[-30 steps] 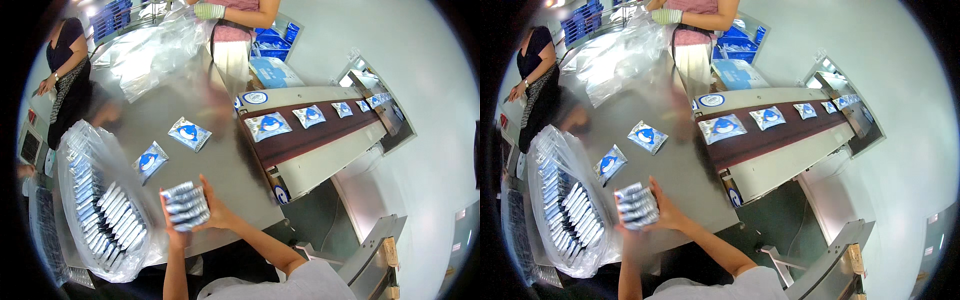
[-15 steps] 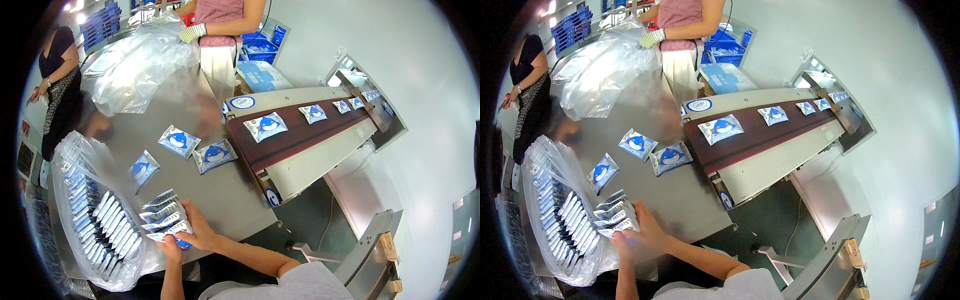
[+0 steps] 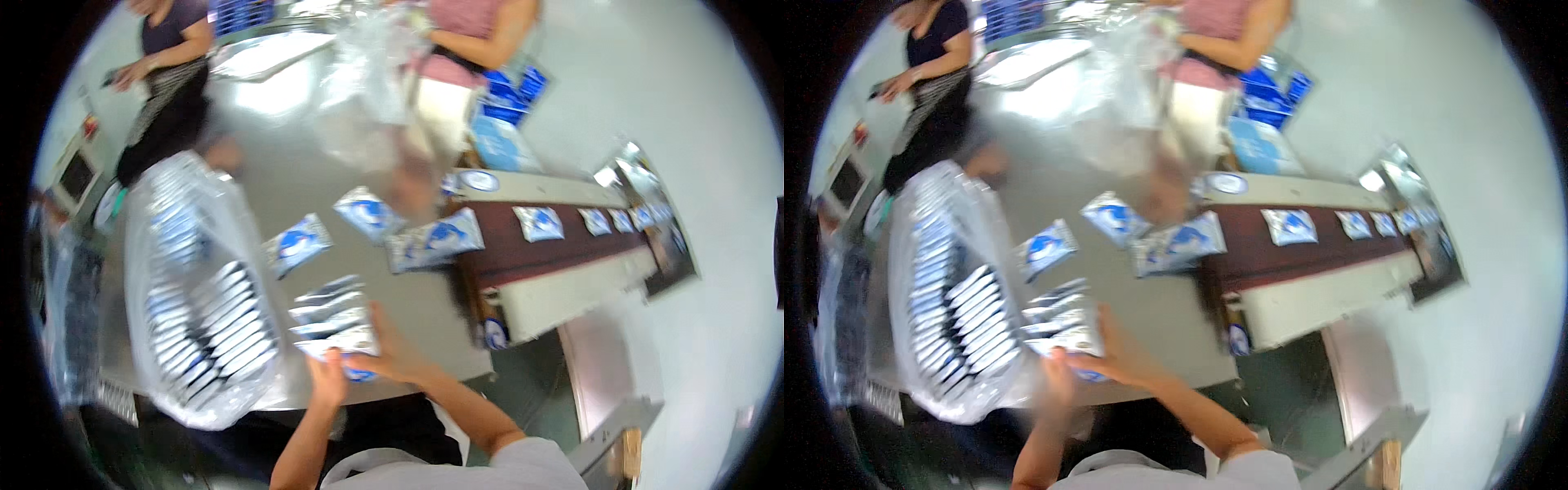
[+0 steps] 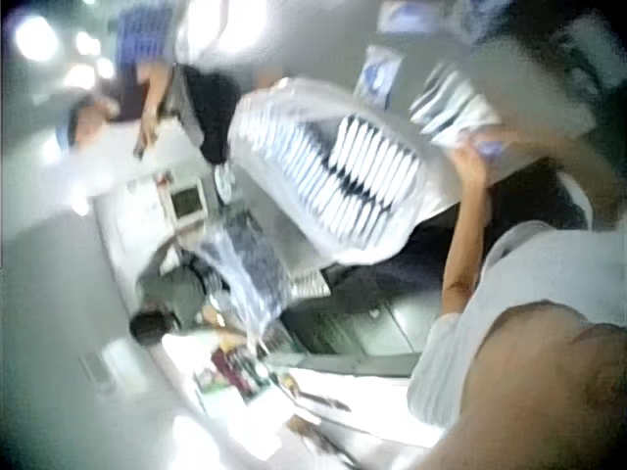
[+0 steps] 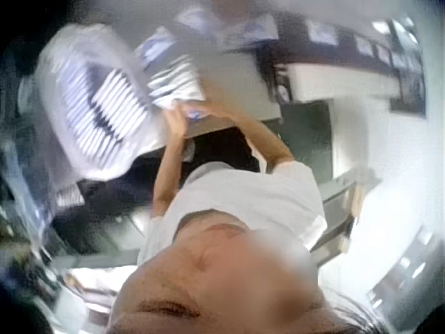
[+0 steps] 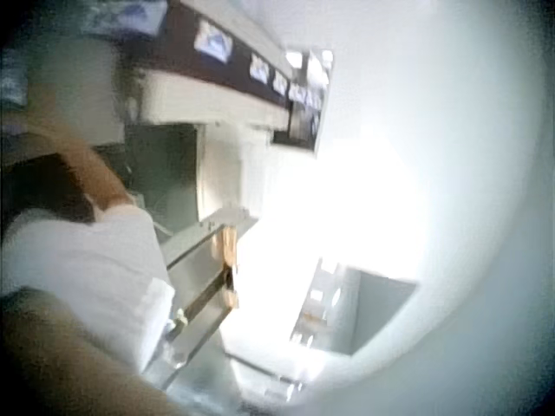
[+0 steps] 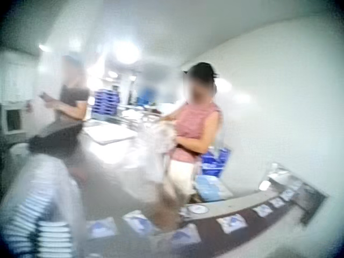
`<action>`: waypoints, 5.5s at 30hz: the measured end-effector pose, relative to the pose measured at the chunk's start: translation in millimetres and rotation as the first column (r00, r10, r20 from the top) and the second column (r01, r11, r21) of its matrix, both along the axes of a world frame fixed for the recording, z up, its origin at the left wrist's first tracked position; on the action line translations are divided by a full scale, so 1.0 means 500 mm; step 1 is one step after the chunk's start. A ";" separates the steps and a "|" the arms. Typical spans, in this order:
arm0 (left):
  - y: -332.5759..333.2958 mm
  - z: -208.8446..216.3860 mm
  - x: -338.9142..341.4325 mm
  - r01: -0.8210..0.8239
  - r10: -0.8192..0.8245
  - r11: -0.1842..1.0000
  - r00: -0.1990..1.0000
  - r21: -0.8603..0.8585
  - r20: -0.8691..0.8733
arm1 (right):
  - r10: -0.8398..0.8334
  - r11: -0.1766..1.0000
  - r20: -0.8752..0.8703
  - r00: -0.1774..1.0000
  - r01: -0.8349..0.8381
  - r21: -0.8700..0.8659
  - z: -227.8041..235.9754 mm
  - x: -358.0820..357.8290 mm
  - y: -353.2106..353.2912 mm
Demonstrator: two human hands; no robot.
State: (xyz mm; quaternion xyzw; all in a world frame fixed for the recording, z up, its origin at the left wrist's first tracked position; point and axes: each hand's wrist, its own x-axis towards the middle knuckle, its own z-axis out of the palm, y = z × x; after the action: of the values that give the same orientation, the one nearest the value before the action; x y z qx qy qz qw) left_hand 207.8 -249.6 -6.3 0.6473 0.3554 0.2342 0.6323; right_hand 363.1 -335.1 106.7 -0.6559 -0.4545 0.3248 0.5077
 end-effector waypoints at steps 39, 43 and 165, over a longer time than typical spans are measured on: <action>0.708 0.338 0.049 0.310 -0.038 0.179 0.951 0.934 -0.308 | 0.589 0.801 0.751 0.300 -0.341 -0.492 -0.100 -0.122 0.712; 0.604 0.365 -0.040 0.276 -0.137 0.350 0.960 0.895 -0.242 | 0.330 0.854 0.762 0.557 -0.520 0.010 -0.197 -0.102 0.706; 0.370 0.448 0.055 0.564 -0.487 -0.072 0.700 0.823 -0.523 | 0.120 0.846 0.690 0.714 -0.437 0.305 -0.076 -0.079 0.341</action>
State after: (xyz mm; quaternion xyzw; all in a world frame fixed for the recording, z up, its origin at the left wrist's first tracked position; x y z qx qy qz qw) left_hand 235.5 -64.6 217.8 0.9783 -0.1344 0.1161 0.1071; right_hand 323.6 -164.6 68.6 -0.5128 -0.7592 0.0391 0.3988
